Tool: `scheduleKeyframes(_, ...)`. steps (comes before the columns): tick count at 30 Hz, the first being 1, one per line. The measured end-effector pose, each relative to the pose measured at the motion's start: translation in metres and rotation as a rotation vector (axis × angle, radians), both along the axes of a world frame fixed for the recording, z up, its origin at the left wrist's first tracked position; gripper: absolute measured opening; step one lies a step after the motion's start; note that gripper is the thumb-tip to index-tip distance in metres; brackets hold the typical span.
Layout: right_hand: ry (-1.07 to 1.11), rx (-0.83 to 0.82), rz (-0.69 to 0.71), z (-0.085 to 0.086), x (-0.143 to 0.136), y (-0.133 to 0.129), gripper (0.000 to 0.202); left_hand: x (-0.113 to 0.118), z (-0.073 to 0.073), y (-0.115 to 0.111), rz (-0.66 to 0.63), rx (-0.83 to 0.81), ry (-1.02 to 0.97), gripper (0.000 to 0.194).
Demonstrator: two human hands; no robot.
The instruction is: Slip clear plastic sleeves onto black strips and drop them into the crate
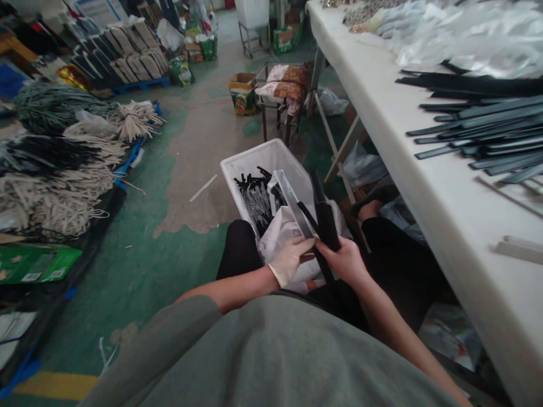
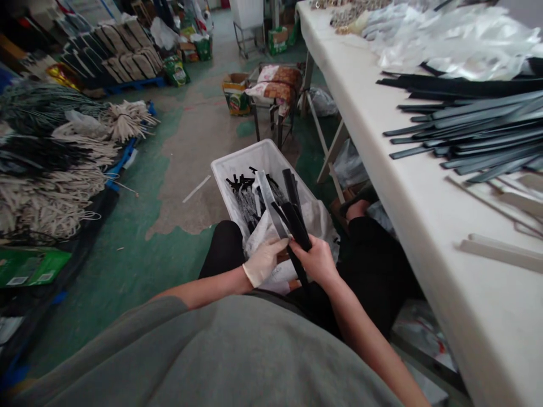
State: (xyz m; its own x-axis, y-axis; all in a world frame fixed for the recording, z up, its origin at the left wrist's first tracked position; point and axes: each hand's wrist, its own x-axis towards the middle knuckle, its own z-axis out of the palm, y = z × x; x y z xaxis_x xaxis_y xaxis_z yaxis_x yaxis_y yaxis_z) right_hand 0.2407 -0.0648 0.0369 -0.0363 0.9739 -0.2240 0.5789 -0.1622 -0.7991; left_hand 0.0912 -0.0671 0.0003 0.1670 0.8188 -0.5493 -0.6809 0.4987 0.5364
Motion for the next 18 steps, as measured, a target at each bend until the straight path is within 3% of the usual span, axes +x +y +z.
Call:
scheduleKeyframes(3,0.047,-0.014,0.04,-0.004,-0.002,-0.003,0.033,-0.009,0.003,0.008,-0.083,-0.018,-0.021,0.022)
scheduleKeyframes(5,0.081,-0.064,0.052,-0.007,0.0,-0.012,0.032,-0.021,0.002,0.026,-0.014,-0.059,-0.018,0.026)
scheduleKeyframes(8,0.166,-0.141,-0.045,-0.01,0.0,-0.017,0.038,-0.029,-0.002,0.048,0.083,-0.036,0.016,0.024)
scheduleKeyframes(11,0.255,-0.16,-0.137,-0.008,-0.006,-0.007,0.043,-0.018,-0.007,0.045,0.045,0.034,0.047,0.033)
scheduleKeyframes(15,0.279,-0.169,-0.098,-0.008,-0.018,0.009,0.039,0.002,-0.009,0.029,-0.043,0.074,-0.02,0.042)
scheduleKeyframes(18,0.245,-0.116,-0.099,-0.013,-0.022,0.008,0.035,-0.003,-0.008,0.038,-0.009,0.038,-0.029,0.042)
